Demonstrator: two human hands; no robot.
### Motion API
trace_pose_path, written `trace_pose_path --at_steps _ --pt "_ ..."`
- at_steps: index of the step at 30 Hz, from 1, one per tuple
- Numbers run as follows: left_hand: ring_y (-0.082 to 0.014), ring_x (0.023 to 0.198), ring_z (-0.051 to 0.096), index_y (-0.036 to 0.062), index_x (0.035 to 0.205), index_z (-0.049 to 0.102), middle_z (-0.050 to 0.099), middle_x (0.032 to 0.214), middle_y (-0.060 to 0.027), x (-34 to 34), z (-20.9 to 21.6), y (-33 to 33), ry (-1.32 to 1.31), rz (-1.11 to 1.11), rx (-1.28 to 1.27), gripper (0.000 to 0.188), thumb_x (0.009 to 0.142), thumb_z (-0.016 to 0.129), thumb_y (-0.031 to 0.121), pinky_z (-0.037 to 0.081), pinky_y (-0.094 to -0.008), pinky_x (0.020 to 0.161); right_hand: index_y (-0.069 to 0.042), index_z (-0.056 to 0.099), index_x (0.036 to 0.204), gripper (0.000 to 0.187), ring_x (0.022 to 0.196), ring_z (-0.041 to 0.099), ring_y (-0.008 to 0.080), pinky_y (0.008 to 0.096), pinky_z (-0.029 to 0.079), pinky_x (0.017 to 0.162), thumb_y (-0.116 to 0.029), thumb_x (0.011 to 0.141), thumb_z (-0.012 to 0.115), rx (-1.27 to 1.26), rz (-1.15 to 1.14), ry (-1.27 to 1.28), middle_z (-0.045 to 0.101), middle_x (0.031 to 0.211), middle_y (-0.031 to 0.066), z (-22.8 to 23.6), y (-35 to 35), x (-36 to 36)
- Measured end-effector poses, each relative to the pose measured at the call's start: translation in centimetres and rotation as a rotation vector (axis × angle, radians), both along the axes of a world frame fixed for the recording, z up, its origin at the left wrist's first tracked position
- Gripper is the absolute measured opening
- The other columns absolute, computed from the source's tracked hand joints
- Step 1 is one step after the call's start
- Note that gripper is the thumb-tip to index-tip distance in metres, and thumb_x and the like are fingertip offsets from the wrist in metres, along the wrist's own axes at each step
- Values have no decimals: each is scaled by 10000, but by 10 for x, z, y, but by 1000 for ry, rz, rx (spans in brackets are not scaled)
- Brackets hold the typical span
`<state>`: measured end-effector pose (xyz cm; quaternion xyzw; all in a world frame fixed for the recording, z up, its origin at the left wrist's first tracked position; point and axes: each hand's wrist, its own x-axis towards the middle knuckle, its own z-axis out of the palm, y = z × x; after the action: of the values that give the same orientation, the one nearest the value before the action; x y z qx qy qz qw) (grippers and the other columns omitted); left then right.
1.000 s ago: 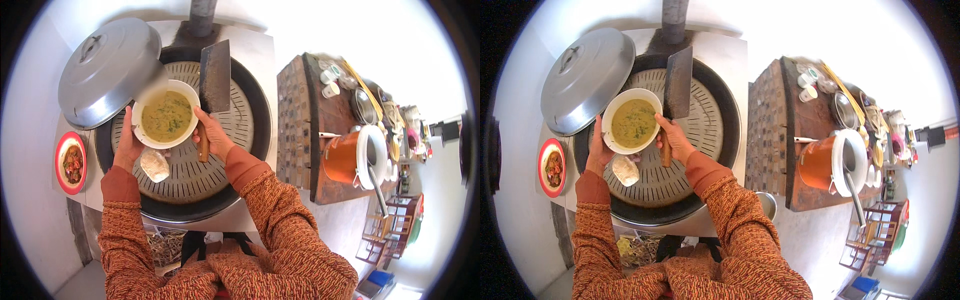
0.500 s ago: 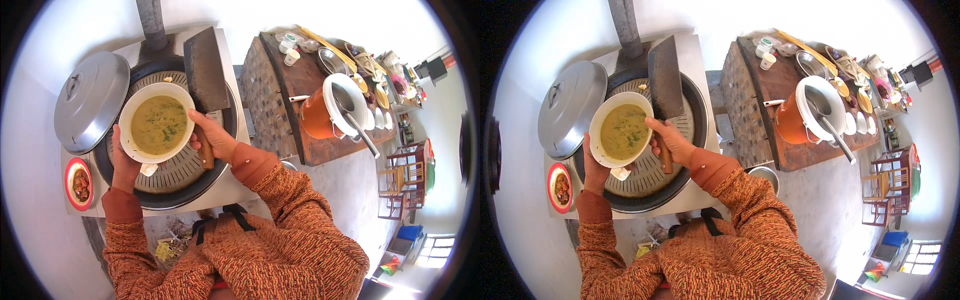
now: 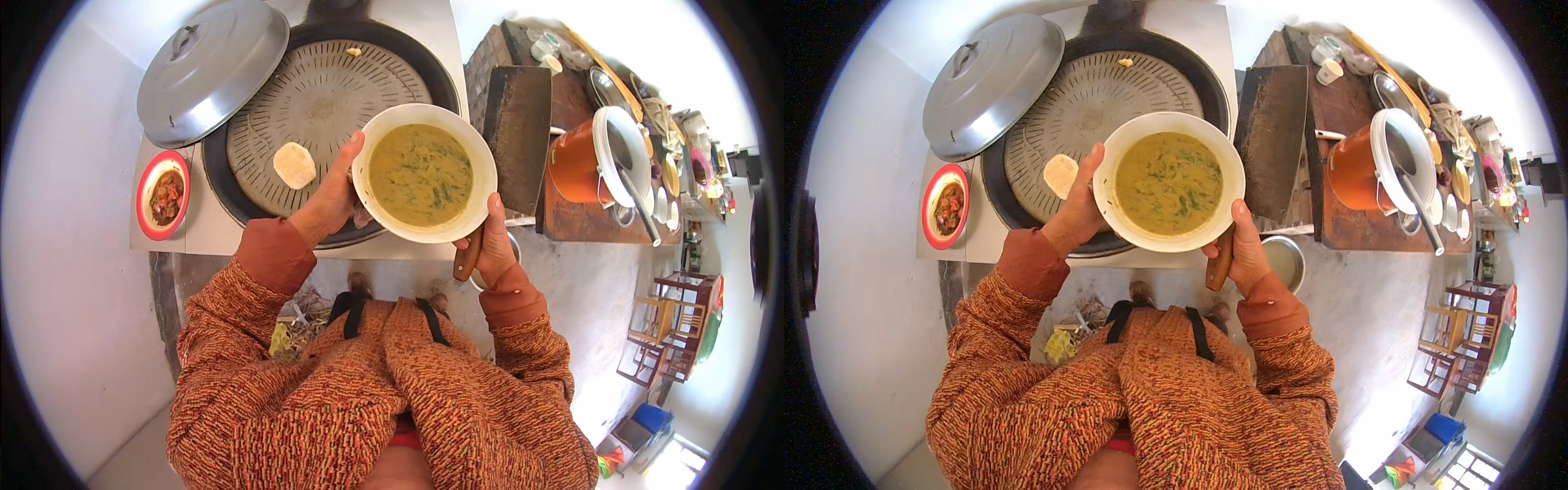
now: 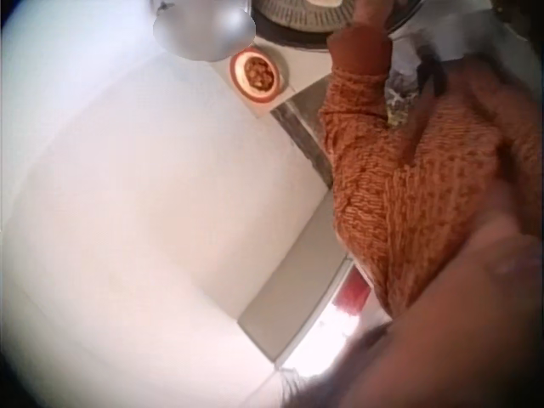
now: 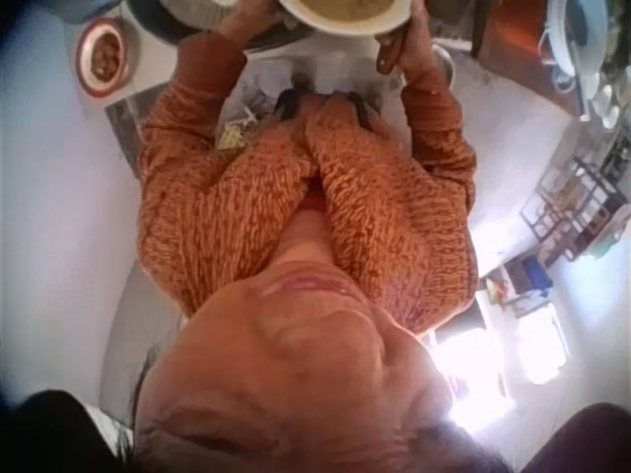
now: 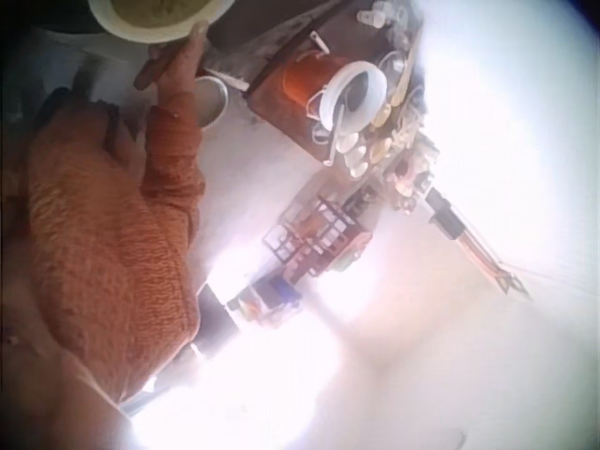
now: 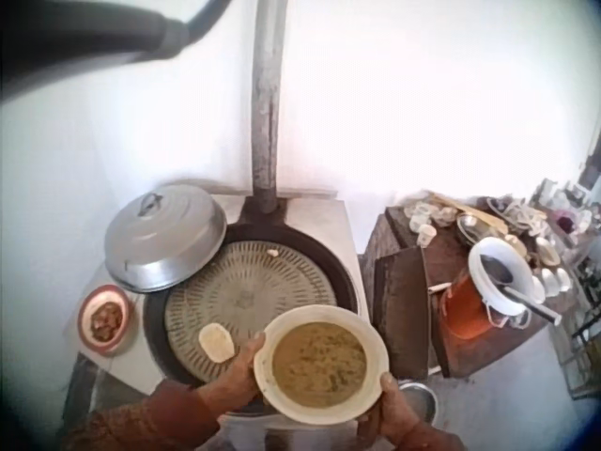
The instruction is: The person opens a steamer pot and transfers steamed buns from the steamer tray into a green plastic basket. They then use a cleaver to cut a bun in half and place it into a bowl of soup. Finally, they carry the bowl of soup to a wooden table.
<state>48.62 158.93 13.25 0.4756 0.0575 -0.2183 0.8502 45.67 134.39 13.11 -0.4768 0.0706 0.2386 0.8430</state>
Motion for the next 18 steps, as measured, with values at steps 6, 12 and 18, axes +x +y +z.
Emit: trace_pose_path --at_steps 6,12,18 --pt "-242 1144 522 56 1341 405 494 1286 -159 -41 -19 -46 10 5 -65 674 930 284 576 438 -400 968 -29 574 1046 606 519 472 117 234 384 459 -582 799 594 104 -17 78 591 740 55 -38 -45 -48" --pt "-243 1186 488 40 1357 375 479 1308 -161 -84 -36 -107 159 -17 -69 723 917 280 605 401 -372 993 -23 592 1002 627 534 480 117 248 389 476 -613 789 581 74 -95 127 563 667 48 -58 -99 -105" --pt "-273 1195 481 58 1384 340 451 1328 -169 -92 -57 -170 151 -210 -80 750 907 254 631 417 -403 989 -8 573 1049 664 555 496 111 252 427 485 -608 768 610 61 -290 164 589 718 52 -72 -146 -160"
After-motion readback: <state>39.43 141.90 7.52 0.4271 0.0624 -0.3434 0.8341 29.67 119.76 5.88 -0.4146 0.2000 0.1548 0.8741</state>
